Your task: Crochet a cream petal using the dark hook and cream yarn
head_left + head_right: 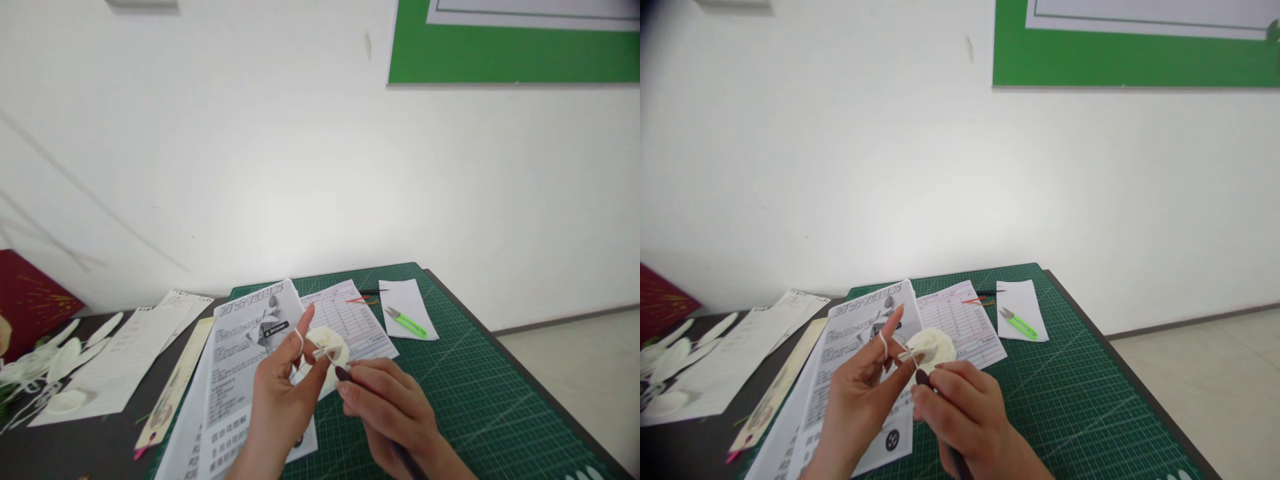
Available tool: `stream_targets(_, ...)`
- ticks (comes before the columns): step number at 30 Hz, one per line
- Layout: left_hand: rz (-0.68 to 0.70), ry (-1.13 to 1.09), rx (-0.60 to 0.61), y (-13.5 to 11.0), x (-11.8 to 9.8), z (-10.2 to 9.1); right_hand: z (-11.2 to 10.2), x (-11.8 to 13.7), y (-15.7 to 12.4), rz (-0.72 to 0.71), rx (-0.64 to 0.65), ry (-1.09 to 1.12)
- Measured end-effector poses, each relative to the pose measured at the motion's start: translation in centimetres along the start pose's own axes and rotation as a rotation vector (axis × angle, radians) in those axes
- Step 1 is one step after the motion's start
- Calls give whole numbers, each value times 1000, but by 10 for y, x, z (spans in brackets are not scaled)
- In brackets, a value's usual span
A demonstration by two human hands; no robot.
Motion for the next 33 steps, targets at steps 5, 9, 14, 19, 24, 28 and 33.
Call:
stream_targets(5, -40, -57, 88, 7, 7, 1, -6, -6, 4, 126, -20, 110)
stream_targets(9, -137, -213, 231, 12, 15, 8, -13, -20, 1, 289, -56, 220)
stream_targets(14, -290, -263, 385, 8, 16, 12, -11, -45, -13, 556, -120, 480)
stream_targets(19, -390, -389, 510, 1, 15, 21, -1, -66, -28, 819, -225, 761)
stream_targets(24, -480, -512, 546, -4, 16, 26, 1, -69, -30, 870, -233, 842)
stream_targets(28, -550, -536, 525, -7, 19, 25, -2, -67, -26, 824, -220, 829)
stream_targets(33, -625, -579, 564, -11, 23, 27, -4, -68, -25, 809, -225, 867)
Point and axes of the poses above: each hand's wrist, its own y-axis towards the middle knuckle, its own z-axis out of the palm, x = y × z, the point moved 8 cm from there along y, towards the middle knuckle, and after that the axes turned 5 degrees about -y, right-handed, at the moved point
